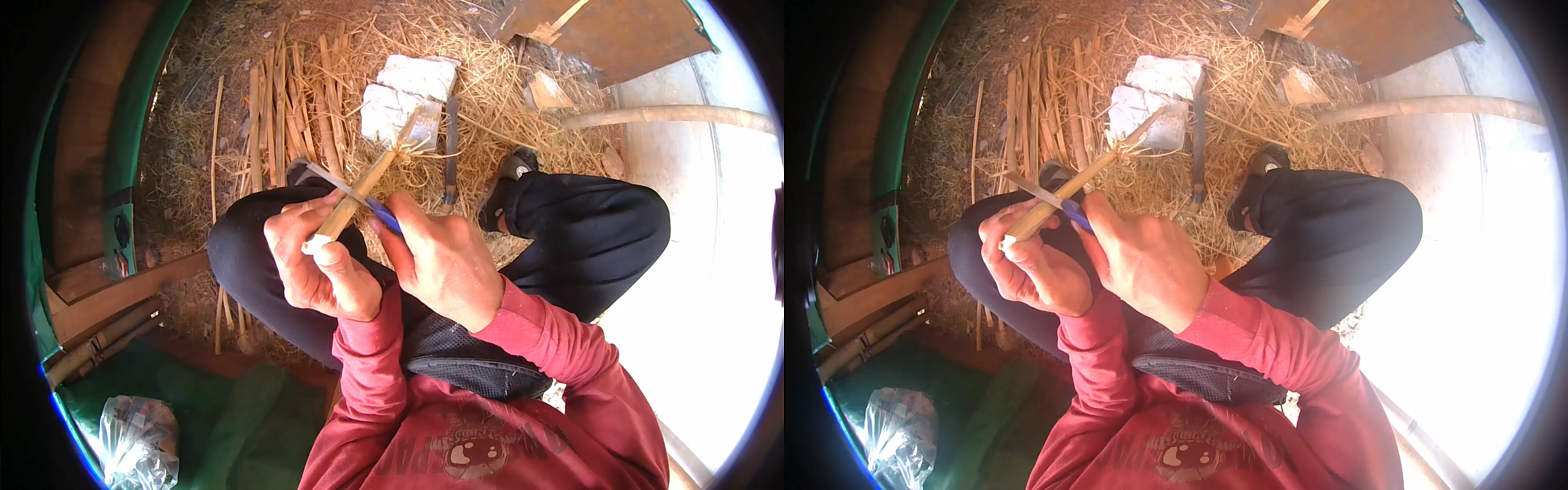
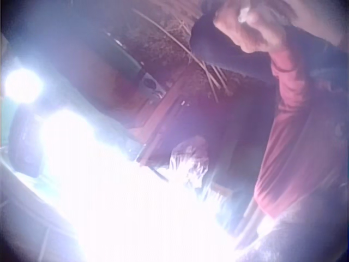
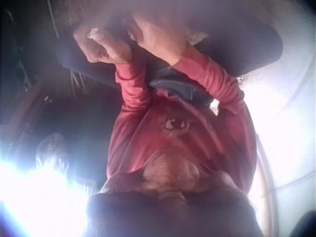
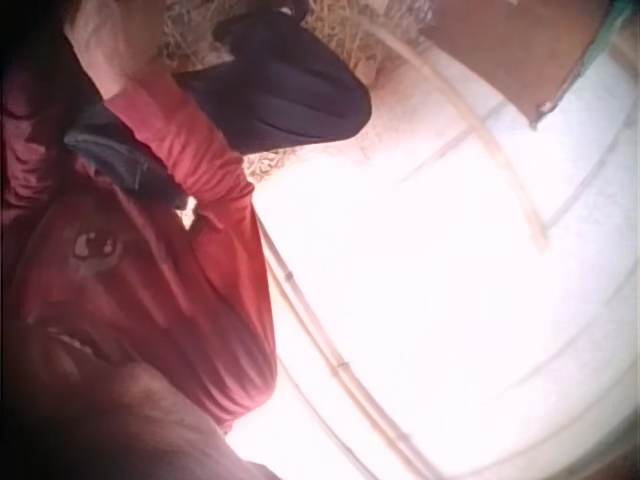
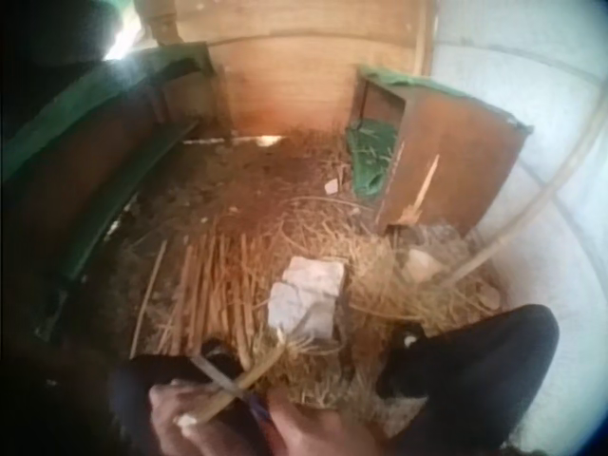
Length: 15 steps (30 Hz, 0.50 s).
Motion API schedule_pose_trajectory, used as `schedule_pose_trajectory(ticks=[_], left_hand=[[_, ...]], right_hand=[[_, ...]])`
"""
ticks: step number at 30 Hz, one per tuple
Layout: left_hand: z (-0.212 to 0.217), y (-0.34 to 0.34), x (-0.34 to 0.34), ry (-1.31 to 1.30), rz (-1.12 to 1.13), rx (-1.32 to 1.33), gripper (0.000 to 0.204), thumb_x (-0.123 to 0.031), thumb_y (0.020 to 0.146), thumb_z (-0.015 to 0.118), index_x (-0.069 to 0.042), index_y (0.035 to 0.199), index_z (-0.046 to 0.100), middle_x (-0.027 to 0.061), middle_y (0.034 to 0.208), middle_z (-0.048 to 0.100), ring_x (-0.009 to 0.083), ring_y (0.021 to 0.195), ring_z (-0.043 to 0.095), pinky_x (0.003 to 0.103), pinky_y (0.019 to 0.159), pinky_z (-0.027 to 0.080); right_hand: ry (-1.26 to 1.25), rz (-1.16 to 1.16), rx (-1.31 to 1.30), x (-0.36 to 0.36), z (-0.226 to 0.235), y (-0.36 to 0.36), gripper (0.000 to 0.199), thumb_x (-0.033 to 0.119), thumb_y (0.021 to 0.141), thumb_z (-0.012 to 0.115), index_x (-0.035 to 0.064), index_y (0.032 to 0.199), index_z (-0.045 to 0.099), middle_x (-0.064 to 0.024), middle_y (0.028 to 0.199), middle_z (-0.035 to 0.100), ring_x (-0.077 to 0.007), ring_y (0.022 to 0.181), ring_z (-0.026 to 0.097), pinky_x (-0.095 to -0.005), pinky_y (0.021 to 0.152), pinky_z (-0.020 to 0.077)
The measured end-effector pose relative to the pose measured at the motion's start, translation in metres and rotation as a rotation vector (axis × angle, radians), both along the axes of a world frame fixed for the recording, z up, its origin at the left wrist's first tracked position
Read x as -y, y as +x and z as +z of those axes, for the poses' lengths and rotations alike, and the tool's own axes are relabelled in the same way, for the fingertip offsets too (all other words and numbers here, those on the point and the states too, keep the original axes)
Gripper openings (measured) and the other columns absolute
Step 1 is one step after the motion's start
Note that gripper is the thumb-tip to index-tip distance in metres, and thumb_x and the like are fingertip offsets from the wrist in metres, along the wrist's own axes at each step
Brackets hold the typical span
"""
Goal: The person sits cross-legged on a straw-covered floor and uses a knife to sharpen a thin wooden stick. They hold the stick in their left hand and scrape the blade along its length to create a pointed tip, occasionally rotating the stick to work on different sides.
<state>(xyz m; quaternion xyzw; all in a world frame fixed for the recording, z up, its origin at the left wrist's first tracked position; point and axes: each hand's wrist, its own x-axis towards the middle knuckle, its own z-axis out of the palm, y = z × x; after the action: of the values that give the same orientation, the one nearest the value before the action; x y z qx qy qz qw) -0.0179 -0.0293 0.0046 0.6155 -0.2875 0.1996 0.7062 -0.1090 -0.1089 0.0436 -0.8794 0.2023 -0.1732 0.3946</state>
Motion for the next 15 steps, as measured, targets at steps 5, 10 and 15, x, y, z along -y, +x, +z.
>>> schedule_pose_trajectory(ticks=[5, 10, 15], left_hand=[[0.001, 0.000, 0.000, -0.049, 0.035, -0.052, 0.044, -0.041, 0.101, 0.056, 0.003, 0.105, 0.060, 0.0152, 0.091, 0.058, 0.0269, 0.081, 0.063, 0.037, 0.075, 0.053], [-0.002, 0.000, 0.004, 0.088, -0.008, 0.133, 0.047, -0.042, 0.098, 0.061, 0.005, 0.097, 0.062, 0.0149, 0.089, 0.058, 0.0280, 0.078, 0.063, 0.040, 0.068, 0.056], [-0.001, -0.001, 0.017, -0.087, 0.042, -0.008, 0.042, -0.038, 0.098, 0.063, 0.004, 0.101, 0.058, 0.0144, 0.089, 0.058, 0.0240, 0.076, 0.060, 0.034, 0.066, 0.054]], right_hand=[[-0.086, -0.017, -0.030, 0.001, -0.030, 0.005, 0.025, 0.012, 0.088, 0.068, 0.0040, 0.106, 0.053, -0.0205, 0.062, 0.061, -0.0423, 0.058, 0.064, -0.0522, 0.050, 0.0492], [-0.160, -0.144, -0.389, 0.041, -0.099, -0.010, 0.021, 0.015, 0.095, 0.062, 0.0028, 0.112, 0.055, -0.0257, 0.065, 0.061, -0.0466, 0.061, 0.063, -0.0559, 0.055, 0.0485], [0.060, -0.031, -0.257, 0.052, -0.083, -0.007, 0.028, 0.023, 0.099, 0.057, 0.0022, 0.117, 0.053, -0.0278, 0.068, 0.063, -0.0489, 0.064, 0.063, -0.0570, 0.058, 0.0494]])
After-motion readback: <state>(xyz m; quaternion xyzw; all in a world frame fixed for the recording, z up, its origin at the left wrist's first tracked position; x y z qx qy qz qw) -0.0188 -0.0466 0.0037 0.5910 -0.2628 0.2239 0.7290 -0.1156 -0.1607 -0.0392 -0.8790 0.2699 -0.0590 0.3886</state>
